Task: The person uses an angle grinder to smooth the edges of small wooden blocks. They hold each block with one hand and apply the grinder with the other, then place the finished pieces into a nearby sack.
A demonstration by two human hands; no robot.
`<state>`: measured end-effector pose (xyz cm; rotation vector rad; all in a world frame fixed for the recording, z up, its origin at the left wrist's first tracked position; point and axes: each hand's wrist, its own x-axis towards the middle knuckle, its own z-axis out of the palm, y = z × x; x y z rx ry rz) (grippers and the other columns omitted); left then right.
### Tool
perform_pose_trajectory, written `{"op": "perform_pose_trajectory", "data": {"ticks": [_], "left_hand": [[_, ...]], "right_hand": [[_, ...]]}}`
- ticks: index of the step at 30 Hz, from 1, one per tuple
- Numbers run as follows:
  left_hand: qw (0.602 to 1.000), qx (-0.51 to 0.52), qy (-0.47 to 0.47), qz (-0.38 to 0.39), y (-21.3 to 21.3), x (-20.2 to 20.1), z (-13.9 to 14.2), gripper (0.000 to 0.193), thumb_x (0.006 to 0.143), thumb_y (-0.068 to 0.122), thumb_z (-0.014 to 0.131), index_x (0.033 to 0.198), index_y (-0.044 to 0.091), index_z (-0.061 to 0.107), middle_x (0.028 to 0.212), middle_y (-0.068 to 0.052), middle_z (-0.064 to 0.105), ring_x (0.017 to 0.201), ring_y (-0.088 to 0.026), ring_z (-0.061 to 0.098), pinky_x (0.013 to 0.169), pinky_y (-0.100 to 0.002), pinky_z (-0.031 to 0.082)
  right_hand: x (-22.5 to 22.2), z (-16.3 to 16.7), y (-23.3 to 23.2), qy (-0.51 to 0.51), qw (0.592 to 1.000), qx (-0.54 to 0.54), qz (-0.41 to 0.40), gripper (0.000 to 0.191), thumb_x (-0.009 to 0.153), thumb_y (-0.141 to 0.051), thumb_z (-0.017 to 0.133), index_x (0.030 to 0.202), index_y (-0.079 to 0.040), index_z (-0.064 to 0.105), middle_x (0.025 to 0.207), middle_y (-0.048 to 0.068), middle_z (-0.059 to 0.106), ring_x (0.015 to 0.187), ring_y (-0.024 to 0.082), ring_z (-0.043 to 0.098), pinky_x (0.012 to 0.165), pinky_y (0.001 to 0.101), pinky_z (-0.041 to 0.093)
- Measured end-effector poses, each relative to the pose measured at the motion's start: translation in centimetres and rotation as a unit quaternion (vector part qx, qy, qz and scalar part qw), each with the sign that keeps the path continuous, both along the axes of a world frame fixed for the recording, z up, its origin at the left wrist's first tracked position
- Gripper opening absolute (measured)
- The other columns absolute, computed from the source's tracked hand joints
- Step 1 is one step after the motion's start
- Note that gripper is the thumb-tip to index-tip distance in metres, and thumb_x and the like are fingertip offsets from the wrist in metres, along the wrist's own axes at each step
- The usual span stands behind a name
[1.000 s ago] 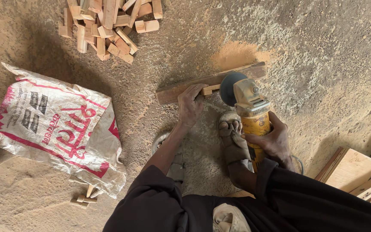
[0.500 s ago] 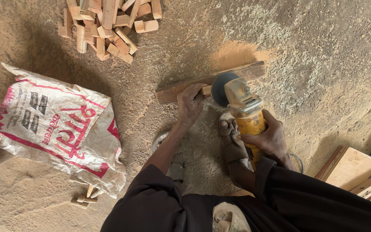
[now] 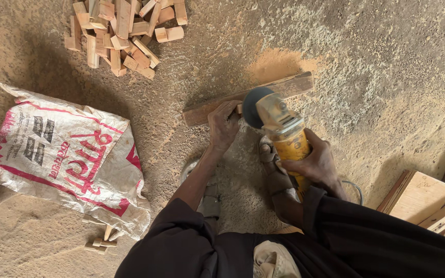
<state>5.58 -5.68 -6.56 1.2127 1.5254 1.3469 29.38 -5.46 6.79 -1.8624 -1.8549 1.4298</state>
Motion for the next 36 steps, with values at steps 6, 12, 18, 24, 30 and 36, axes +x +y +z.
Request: {"op": "perform_pose_trajectory", "data": {"ticks": [6,12,18,24,30,36], "left_hand": [[1.000,-0.006,0.007,-0.008,-0.1,-0.2,-0.6,0.035,0.084,-0.008,0.060,0.117,-0.001,0.071,0.109,-0.016,0.075,0.099,-0.026,0.075,0.088,-0.034,0.058],[0.999,0.034,0.014,-0.023,-0.5,-0.5,-0.6,0.038,0.085,-0.004,0.059,0.121,-0.003,0.068,0.111,-0.017,0.072,0.100,-0.025,0.072,0.091,-0.035,0.058],[0.999,0.017,-0.002,-0.033,-0.7,-1.1,-0.5,0.041,0.082,-0.004,0.056,0.121,-0.004,0.068,0.110,-0.017,0.072,0.098,-0.026,0.072,0.090,-0.036,0.057],[0.999,0.012,0.044,0.002,-0.4,-0.9,-1.0,0.033,0.087,0.001,0.063,0.120,-0.001,0.069,0.116,-0.016,0.072,0.101,-0.026,0.073,0.086,-0.038,0.062],[0.970,0.012,0.243,0.017,-1.1,-1.6,-0.6,0.039,0.091,0.007,0.076,0.129,0.001,0.068,0.115,-0.015,0.070,0.105,-0.029,0.061,0.087,-0.043,0.057],[0.925,-0.001,0.373,-0.065,-0.1,-1.7,0.6,0.047,0.078,-0.002,0.070,0.125,0.001,0.069,0.125,-0.014,0.065,0.111,-0.033,0.057,0.093,-0.048,0.056]], "right_hand": [[1.7,-0.5,-0.1,0.045,0.995,-0.015,-0.082,0.070,0.060,-0.014,0.093,0.121,0.002,0.063,0.101,0.018,0.077,0.085,0.023,0.077,0.076,0.0380,0.066],[2.0,-0.8,-0.6,0.036,0.997,-0.001,-0.067,0.072,0.059,-0.015,0.093,0.121,0.002,0.062,0.101,0.018,0.077,0.083,0.024,0.079,0.074,0.0384,0.068],[1.8,-1.3,-0.6,0.028,0.997,-0.006,-0.066,0.069,0.059,-0.015,0.093,0.119,0.003,0.064,0.099,0.018,0.078,0.082,0.025,0.079,0.074,0.0398,0.068],[2.7,-0.5,-0.8,0.027,0.995,0.017,-0.094,0.069,0.060,-0.013,0.092,0.120,0.003,0.063,0.099,0.017,0.076,0.081,0.024,0.077,0.072,0.0385,0.067],[2.1,-0.6,-1.5,0.030,0.993,-0.007,-0.115,0.063,0.060,-0.011,0.092,0.115,0.003,0.064,0.098,0.017,0.077,0.082,0.023,0.077,0.072,0.0376,0.066],[1.7,-0.5,-1.2,0.032,0.995,-0.002,-0.093,0.063,0.059,-0.012,0.093,0.113,0.003,0.064,0.097,0.017,0.077,0.082,0.023,0.076,0.073,0.0381,0.066]]}}
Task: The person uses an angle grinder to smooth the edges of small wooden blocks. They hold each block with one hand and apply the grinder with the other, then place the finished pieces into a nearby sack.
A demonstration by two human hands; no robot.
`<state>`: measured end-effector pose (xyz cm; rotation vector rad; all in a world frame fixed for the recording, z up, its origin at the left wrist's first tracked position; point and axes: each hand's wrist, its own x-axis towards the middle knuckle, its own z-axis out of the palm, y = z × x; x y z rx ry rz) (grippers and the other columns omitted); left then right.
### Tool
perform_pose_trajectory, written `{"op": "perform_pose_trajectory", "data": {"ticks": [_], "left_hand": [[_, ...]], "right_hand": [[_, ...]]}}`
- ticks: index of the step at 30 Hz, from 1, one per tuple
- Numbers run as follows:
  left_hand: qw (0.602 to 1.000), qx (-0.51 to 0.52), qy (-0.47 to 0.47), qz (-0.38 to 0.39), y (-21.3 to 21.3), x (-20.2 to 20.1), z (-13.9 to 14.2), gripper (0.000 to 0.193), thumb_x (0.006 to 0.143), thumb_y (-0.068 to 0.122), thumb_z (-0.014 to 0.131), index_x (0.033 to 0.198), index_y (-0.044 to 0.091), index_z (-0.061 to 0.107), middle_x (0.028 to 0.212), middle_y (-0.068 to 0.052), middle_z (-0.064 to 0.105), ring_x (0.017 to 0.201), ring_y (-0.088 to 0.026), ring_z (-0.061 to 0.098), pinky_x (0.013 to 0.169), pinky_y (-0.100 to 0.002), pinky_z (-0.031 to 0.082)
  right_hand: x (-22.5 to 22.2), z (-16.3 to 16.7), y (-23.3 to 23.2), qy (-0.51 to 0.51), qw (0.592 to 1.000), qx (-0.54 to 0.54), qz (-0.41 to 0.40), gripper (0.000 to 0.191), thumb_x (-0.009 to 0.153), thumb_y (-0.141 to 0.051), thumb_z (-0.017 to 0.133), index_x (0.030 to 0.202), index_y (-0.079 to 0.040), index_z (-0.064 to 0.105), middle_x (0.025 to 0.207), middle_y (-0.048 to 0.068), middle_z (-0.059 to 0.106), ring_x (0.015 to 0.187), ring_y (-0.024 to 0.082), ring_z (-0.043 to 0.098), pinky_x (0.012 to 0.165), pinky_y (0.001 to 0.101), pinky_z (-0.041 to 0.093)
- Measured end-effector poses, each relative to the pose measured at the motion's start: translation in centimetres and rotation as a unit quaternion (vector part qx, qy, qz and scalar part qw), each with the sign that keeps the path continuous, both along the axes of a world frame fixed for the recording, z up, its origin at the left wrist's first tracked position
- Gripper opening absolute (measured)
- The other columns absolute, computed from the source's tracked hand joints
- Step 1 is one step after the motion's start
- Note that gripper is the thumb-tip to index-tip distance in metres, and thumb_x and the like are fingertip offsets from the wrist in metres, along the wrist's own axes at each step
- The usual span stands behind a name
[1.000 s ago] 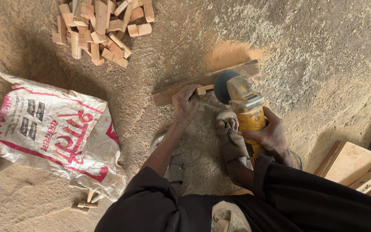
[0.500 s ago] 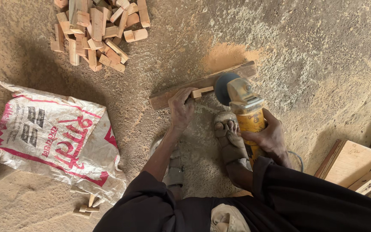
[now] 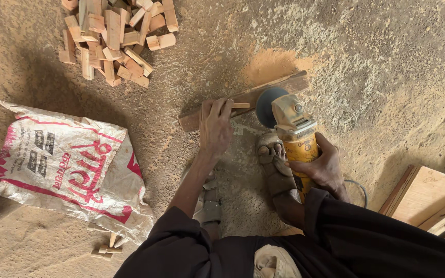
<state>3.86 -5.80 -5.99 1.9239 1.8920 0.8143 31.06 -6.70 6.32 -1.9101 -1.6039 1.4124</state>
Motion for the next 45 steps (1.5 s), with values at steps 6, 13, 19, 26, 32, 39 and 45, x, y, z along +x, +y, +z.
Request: {"op": "perform_pose_trajectory", "data": {"ticks": [6,13,19,26,32,39,45], "left_hand": [[0.999,-0.001,-0.033,-0.007,0.4,-0.1,-0.2,0.041,0.084,-0.006,0.067,0.124,-0.002,0.065,0.121,-0.016,0.064,0.116,-0.032,0.061,0.099,-0.046,0.056],[0.988,0.014,-0.153,-0.007,-0.6,-0.2,-0.3,0.043,0.085,-0.009,0.062,0.128,-0.005,0.063,0.125,-0.022,0.065,0.113,-0.036,0.065,0.095,-0.043,0.058],[0.975,0.009,-0.218,0.027,-0.6,0.0,-0.5,0.041,0.088,-0.007,0.064,0.128,0.001,0.066,0.123,-0.020,0.069,0.112,-0.036,0.068,0.095,-0.043,0.057],[0.961,0.025,-0.274,0.034,-0.7,0.0,-0.4,0.037,0.093,-0.008,0.061,0.128,-0.002,0.065,0.122,-0.022,0.069,0.109,-0.035,0.072,0.091,-0.040,0.060],[0.948,0.050,-0.312,0.035,-0.3,0.4,-0.6,0.030,0.097,-0.010,0.064,0.126,-0.005,0.066,0.122,-0.020,0.070,0.110,-0.031,0.074,0.089,-0.035,0.063],[0.942,0.023,-0.333,0.038,-0.4,0.4,-0.7,0.032,0.096,-0.010,0.062,0.127,-0.006,0.065,0.125,-0.020,0.070,0.111,-0.028,0.074,0.089,-0.033,0.066],[0.944,0.007,-0.327,0.039,-0.4,0.4,-0.2,0.035,0.094,-0.011,0.063,0.129,-0.007,0.065,0.124,-0.021,0.070,0.110,-0.029,0.073,0.090,-0.035,0.063]], "right_hand": [[-0.3,0.5,0.0,0.021,1.000,-0.001,-0.001,0.064,0.059,-0.012,0.093,0.114,0.002,0.063,0.098,0.017,0.076,0.084,0.022,0.077,0.075,0.0381,0.065],[-0.8,0.9,0.3,0.038,0.999,0.008,0.025,0.065,0.058,-0.011,0.094,0.115,0.002,0.064,0.100,0.016,0.077,0.088,0.022,0.076,0.080,0.0375,0.064],[-0.8,0.8,0.5,0.075,0.997,0.007,0.026,0.068,0.058,-0.010,0.092,0.118,0.002,0.063,0.103,0.015,0.076,0.092,0.021,0.075,0.083,0.0368,0.063],[-0.1,0.9,0.7,0.053,0.998,-0.019,0.005,0.066,0.059,-0.009,0.092,0.117,0.003,0.063,0.099,0.015,0.076,0.088,0.021,0.076,0.080,0.0374,0.064],[0.0,0.6,0.6,0.087,0.996,-0.005,0.030,0.069,0.059,-0.008,0.091,0.121,0.003,0.063,0.102,0.015,0.076,0.092,0.022,0.076,0.084,0.0379,0.063],[-0.1,0.7,0.9,0.078,0.996,-0.029,0.013,0.068,0.060,-0.008,0.091,0.120,0.003,0.062,0.100,0.015,0.075,0.089,0.022,0.076,0.079,0.0387,0.065],[0.1,1.0,0.5,0.099,0.994,-0.030,0.015,0.067,0.059,-0.006,0.089,0.120,0.003,0.062,0.101,0.015,0.076,0.088,0.022,0.076,0.079,0.0377,0.065]]}}
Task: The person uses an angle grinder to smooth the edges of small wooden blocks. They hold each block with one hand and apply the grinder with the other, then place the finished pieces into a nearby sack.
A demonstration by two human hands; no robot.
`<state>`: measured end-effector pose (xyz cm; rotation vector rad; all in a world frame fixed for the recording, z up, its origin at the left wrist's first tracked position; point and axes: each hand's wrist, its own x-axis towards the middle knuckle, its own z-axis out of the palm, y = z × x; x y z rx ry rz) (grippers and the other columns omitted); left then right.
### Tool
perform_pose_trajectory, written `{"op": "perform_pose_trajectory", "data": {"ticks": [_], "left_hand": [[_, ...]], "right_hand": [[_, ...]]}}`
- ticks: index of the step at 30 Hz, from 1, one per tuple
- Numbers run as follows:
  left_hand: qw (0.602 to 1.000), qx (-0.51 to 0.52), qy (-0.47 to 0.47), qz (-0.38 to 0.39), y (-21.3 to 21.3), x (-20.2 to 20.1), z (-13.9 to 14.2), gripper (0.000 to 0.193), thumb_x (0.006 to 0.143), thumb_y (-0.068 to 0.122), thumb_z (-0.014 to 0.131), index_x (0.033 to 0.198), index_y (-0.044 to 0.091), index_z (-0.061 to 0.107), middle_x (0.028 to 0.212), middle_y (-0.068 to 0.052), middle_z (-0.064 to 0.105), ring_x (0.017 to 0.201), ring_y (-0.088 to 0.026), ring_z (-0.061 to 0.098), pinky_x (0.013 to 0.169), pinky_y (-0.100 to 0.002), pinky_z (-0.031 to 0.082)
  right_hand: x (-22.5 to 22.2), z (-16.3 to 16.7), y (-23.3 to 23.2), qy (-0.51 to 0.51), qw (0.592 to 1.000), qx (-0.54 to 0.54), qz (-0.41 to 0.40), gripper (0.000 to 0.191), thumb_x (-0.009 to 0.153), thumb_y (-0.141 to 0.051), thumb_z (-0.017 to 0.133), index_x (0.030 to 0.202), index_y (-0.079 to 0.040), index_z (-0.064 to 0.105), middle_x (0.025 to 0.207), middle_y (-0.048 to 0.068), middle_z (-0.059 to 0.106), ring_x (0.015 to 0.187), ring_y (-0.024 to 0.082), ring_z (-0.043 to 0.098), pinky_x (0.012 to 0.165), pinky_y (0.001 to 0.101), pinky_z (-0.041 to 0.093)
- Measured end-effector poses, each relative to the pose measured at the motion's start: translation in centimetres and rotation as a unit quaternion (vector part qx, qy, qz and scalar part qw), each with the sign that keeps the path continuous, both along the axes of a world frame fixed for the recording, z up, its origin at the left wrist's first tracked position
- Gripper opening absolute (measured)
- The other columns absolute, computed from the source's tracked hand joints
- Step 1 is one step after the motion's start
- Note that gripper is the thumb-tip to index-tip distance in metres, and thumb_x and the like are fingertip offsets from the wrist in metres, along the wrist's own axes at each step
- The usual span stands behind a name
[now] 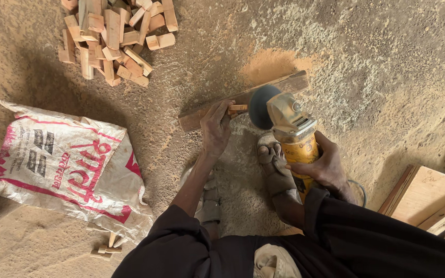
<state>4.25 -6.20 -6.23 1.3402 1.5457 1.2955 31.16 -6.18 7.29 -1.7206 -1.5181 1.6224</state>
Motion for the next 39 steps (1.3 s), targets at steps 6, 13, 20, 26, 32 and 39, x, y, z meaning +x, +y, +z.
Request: {"op": "perform_pose_trajectory", "data": {"ticks": [6,13,20,26,32,39], "left_hand": [[1.000,0.003,-0.026,-0.005,0.39,0.27,0.05,0.031,0.094,-0.013,0.062,0.125,-0.007,0.066,0.122,-0.020,0.071,0.110,-0.029,0.074,0.091,-0.035,0.064],[1.000,0.028,0.005,0.000,0.34,0.16,-0.21,0.035,0.091,-0.015,0.063,0.125,-0.007,0.065,0.123,-0.021,0.071,0.111,-0.031,0.073,0.092,-0.035,0.062],[0.999,0.033,-0.001,-0.003,0.24,0.62,-0.46,0.031,0.094,-0.012,0.066,0.125,-0.007,0.066,0.121,-0.020,0.071,0.110,-0.029,0.074,0.089,-0.033,0.066],[0.999,0.038,-0.022,0.005,0.34,0.58,-0.72,0.031,0.095,-0.014,0.064,0.124,-0.007,0.066,0.123,-0.020,0.071,0.112,-0.027,0.074,0.090,-0.032,0.068],[0.997,0.027,-0.071,-0.013,0.34,0.45,-0.47,0.032,0.095,-0.017,0.059,0.125,-0.007,0.065,0.125,-0.019,0.070,0.115,-0.028,0.072,0.093,-0.033,0.064],[0.997,-0.022,-0.067,-0.045,0.52,0.17,-0.30,0.036,0.095,-0.017,0.057,0.129,-0.007,0.063,0.126,-0.020,0.067,0.112,-0.027,0.073,0.093,-0.032,0.067]], "right_hand": [[-0.16,-0.34,0.32,-0.027,0.999,0.022,0.042,0.065,0.058,-0.006,0.091,0.116,0.003,0.063,0.100,0.016,0.076,0.089,0.022,0.076,0.081,0.0377,0.063],[-0.09,0.36,0.42,-0.029,0.999,-0.017,-0.004,0.067,0.059,-0.007,0.090,0.119,0.003,0.063,0.101,0.015,0.076,0.089,0.023,0.076,0.081,0.0386,0.065],[-0.32,0.00,0.41,-0.039,0.998,0.019,0.049,0.070,0.058,-0.008,0.092,0.121,0.002,0.063,0.103,0.016,0.076,0.091,0.023,0.077,0.084,0.0380,0.064],[0.08,-0.15,0.77,-0.032,0.998,-0.005,0.044,0.068,0.061,-0.008,0.091,0.121,0.004,0.061,0.101,0.016,0.076,0.090,0.022,0.077,0.082,0.0381,0.066],[0.48,0.18,0.66,0.010,1.000,-0.014,0.013,0.069,0.062,-0.005,0.088,0.123,0.004,0.059,0.104,0.015,0.075,0.093,0.021,0.077,0.083,0.0367,0.066],[0.03,0.26,0.55,-0.052,0.998,0.003,0.035,0.068,0.059,-0.007,0.092,0.120,0.005,0.064,0.101,0.017,0.077,0.089,0.023,0.077,0.081,0.0360,0.064]]}}
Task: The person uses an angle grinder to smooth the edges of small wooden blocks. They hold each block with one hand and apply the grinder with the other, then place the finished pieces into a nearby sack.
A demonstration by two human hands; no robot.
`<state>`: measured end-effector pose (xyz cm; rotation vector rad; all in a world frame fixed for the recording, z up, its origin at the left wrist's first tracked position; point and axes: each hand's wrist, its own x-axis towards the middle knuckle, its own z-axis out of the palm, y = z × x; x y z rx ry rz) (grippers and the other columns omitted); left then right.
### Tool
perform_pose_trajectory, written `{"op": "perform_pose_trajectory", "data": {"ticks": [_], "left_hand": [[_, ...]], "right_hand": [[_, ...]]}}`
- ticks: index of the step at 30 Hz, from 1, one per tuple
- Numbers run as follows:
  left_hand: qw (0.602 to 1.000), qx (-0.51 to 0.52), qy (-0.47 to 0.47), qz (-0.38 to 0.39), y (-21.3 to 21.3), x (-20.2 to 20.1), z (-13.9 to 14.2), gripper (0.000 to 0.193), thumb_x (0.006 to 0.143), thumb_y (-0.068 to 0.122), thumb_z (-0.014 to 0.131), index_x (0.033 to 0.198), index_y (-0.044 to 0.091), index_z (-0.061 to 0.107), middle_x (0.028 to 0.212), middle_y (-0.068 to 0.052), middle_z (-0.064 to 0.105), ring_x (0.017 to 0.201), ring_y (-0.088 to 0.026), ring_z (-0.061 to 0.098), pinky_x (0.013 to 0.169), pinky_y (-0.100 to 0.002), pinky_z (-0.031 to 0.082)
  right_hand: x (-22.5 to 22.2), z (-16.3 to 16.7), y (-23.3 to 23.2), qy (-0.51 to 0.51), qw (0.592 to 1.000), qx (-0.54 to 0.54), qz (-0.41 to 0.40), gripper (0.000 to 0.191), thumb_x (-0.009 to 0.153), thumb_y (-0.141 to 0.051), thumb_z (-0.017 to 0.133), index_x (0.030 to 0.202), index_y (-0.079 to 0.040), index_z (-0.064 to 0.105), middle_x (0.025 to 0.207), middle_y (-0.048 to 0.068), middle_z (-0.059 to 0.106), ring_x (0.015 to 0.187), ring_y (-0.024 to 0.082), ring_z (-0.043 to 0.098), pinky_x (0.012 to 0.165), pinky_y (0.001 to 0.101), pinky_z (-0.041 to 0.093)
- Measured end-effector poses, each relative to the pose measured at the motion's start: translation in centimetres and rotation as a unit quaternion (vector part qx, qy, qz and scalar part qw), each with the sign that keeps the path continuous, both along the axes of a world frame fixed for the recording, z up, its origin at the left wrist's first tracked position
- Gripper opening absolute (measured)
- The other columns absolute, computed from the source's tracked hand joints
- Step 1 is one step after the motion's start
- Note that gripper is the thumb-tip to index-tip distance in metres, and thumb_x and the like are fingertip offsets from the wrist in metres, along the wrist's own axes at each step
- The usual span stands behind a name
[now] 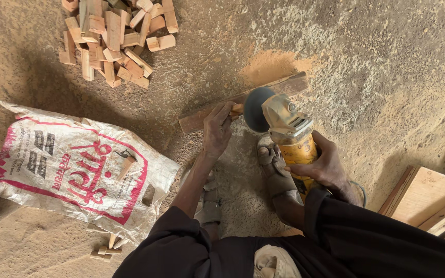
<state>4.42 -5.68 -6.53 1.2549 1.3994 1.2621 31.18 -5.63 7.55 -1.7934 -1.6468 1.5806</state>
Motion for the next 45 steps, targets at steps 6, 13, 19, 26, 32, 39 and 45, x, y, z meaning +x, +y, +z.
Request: {"op": "perform_pose_trajectory", "data": {"ticks": [6,13,19,26,32,39,45], "left_hand": [[0.991,0.049,0.121,-0.019,-0.5,-0.9,0.2,0.047,0.088,-0.019,0.058,0.134,-0.007,0.062,0.131,-0.021,0.065,0.116,-0.032,0.070,0.093,-0.038,0.063],[0.983,-0.068,0.155,-0.068,-0.4,-0.6,1.6,0.030,0.100,-0.001,0.061,0.129,-0.009,0.059,0.144,-0.027,0.048,0.113,-0.038,0.069,0.086,-0.041,0.067],[0.947,-0.005,0.319,-0.046,-0.4,-1.1,1.9,0.044,0.089,-0.006,0.063,0.133,-0.008,0.062,0.129,-0.022,0.058,0.116,-0.040,0.062,0.097,-0.048,0.059],[0.945,0.055,0.321,-0.021,-0.5,-0.9,1.4,0.045,0.082,-0.008,0.064,0.126,-0.007,0.062,0.127,-0.019,0.059,0.111,-0.038,0.055,0.095,-0.047,0.056],[0.940,0.030,0.337,-0.040,-0.7,-0.7,1.4,0.055,0.073,-0.008,0.066,0.128,-0.007,0.061,0.118,-0.017,0.056,0.110,-0.038,0.053,0.096,-0.047,0.053],[0.930,0.032,0.360,-0.058,-0.6,-0.5,1.1,0.057,0.076,-0.008,0.064,0.133,-0.010,0.059,0.114,-0.017,0.054,0.106,-0.036,0.051,0.093,-0.044,0.057],[0.930,0.037,0.363,-0.038,-0.7,-0.3,0.7,0.050,0.080,-0.010,0.064,0.130,-0.007,0.062,0.117,-0.016,0.057,0.109,-0.034,0.054,0.092,-0.043,0.059]], "right_hand": [[0.1,0.0,-0.4,0.021,0.999,0.025,-0.033,0.069,0.060,-0.011,0.091,0.121,0.004,0.063,0.101,0.017,0.076,0.089,0.022,0.076,0.079,0.0368,0.064],[-0.1,-1.1,-1.3,-0.051,0.997,0.049,-0.012,0.064,0.058,-0.014,0.092,0.113,0.002,0.063,0.097,0.018,0.077,0.081,0.023,0.078,0.074,0.0385,0.067],[-0.5,-1.5,-1.3,-0.034,0.998,0.053,-0.010,0.062,0.062,-0.016,0.090,0.114,0.002,0.063,0.099,0.017,0.077,0.084,0.023,0.078,0.075,0.0384,0.067],[-2.1,-1.2,-1.0,-0.075,0.992,0.098,0.026,0.071,0.057,-0.019,0.091,0.120,0.000,0.065,0.097,0.014,0.079,0.083,0.022,0.078,0.079,0.0374,0.064],[-2.8,-0.4,-0.9,-0.104,0.990,0.088,0.023,0.068,0.056,-0.020,0.092,0.117,-0.002,0.068,0.096,0.013,0.079,0.084,0.021,0.079,0.079,0.0367,0.063],[-2.0,-1.2,-0.8,-0.115,0.989,0.095,0.023,0.075,0.056,-0.022,0.093,0.121,0.000,0.065,0.097,0.015,0.079,0.081,0.023,0.079,0.077,0.0376,0.065],[-1.9,-2.5,-0.7,-0.120,0.982,0.130,0.068,0.081,0.057,-0.022,0.093,0.128,0.001,0.062,0.100,0.017,0.078,0.082,0.026,0.079,0.078,0.0401,0.066]]}}
